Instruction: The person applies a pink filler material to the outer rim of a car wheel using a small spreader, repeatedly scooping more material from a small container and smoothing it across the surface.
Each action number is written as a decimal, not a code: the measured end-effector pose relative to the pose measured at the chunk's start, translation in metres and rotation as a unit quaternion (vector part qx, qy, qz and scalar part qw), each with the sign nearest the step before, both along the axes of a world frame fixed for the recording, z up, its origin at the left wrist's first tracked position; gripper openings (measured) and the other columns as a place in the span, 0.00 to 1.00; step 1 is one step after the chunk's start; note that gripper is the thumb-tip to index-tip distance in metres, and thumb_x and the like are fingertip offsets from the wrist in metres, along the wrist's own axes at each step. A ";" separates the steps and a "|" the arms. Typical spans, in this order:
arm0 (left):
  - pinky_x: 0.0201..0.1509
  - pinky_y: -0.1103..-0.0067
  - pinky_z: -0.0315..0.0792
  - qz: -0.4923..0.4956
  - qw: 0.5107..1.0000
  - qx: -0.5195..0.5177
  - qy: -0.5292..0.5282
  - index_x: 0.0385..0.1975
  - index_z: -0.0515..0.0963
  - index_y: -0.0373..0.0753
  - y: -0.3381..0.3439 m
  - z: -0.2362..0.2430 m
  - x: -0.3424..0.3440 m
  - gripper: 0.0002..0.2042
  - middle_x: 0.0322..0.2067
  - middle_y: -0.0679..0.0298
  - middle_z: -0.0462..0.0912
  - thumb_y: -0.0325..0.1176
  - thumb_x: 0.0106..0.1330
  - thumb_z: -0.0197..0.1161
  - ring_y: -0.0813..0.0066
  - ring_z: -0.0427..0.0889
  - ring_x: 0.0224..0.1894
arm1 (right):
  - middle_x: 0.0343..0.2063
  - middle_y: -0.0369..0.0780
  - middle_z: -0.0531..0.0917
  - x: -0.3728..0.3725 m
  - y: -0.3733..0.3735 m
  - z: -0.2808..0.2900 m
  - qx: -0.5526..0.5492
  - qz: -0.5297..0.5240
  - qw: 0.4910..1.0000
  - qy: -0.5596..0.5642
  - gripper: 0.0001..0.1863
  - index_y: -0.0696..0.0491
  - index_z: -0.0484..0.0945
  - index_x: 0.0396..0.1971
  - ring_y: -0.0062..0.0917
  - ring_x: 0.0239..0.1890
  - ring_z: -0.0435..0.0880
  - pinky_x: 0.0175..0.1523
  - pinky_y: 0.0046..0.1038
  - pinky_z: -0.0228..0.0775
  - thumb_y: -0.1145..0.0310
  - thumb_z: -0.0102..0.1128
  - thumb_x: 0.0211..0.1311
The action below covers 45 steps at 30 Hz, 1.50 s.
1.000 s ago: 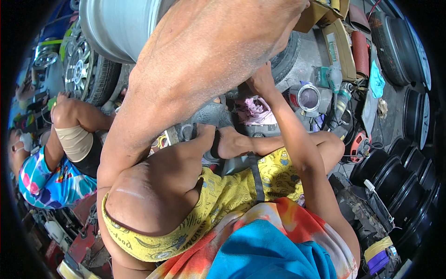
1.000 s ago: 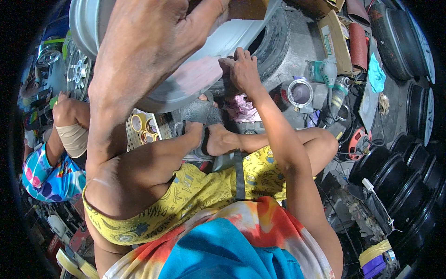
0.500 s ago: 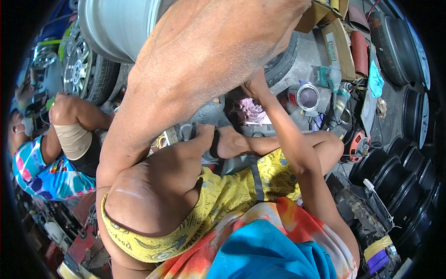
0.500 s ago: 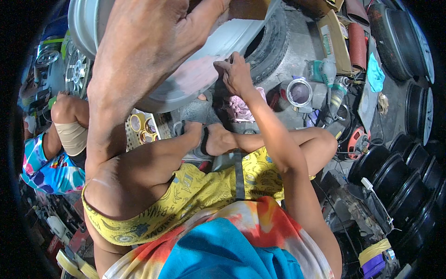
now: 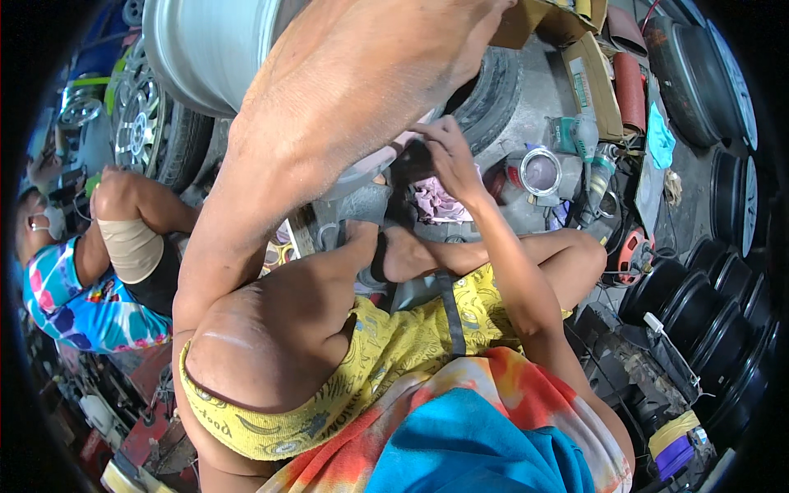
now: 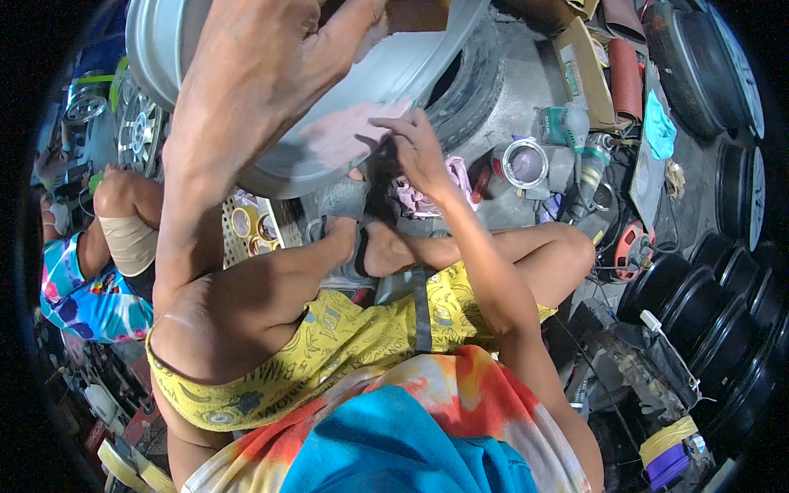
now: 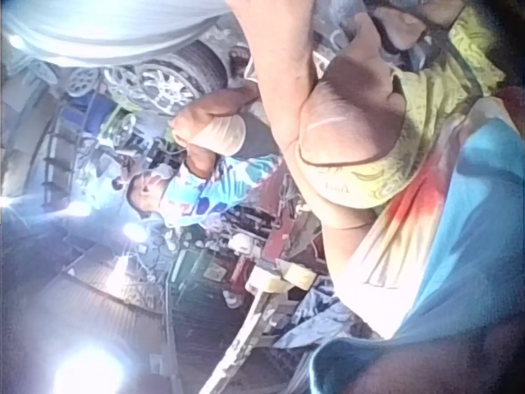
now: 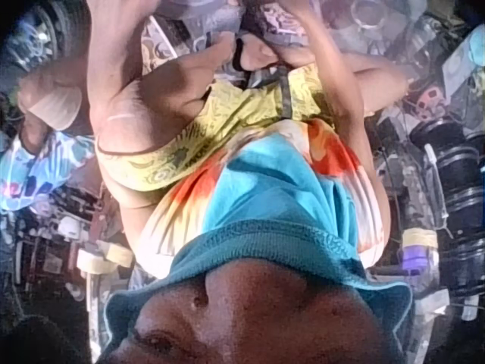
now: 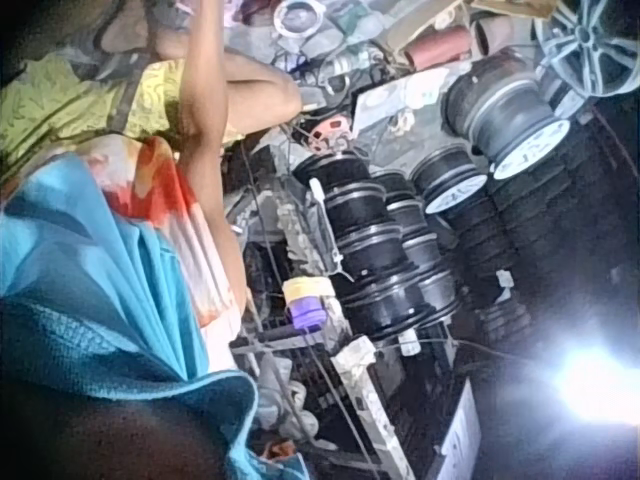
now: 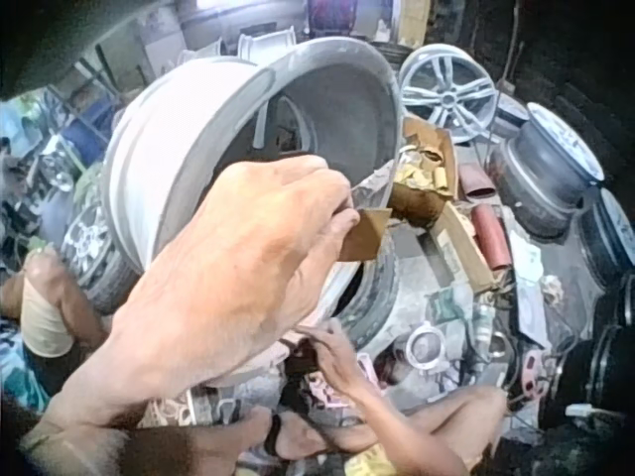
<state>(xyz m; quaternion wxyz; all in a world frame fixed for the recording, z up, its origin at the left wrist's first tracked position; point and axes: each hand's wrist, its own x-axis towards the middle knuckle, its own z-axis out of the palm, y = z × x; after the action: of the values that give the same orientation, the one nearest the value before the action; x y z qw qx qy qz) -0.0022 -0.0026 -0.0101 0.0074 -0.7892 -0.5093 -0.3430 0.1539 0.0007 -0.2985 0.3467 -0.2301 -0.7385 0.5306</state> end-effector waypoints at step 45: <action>0.32 0.81 0.71 0.109 0.952 -0.152 -0.244 0.35 0.81 0.28 -0.034 -0.005 0.045 0.08 0.24 0.62 0.83 0.26 0.73 0.60 0.85 0.77 0.28 | 0.44 0.46 0.72 -0.014 0.000 -0.067 0.056 -0.030 0.981 -0.185 0.22 0.34 0.86 0.54 0.44 0.48 0.74 0.52 0.46 0.69 0.70 0.56 0.63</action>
<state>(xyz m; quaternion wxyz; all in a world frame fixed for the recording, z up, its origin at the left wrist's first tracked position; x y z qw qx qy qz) 0.0427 -0.0367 -0.0154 -0.2000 -0.6134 -0.6245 -0.4403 0.1395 0.0008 -0.3658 0.2317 -0.3264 -0.8115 0.4258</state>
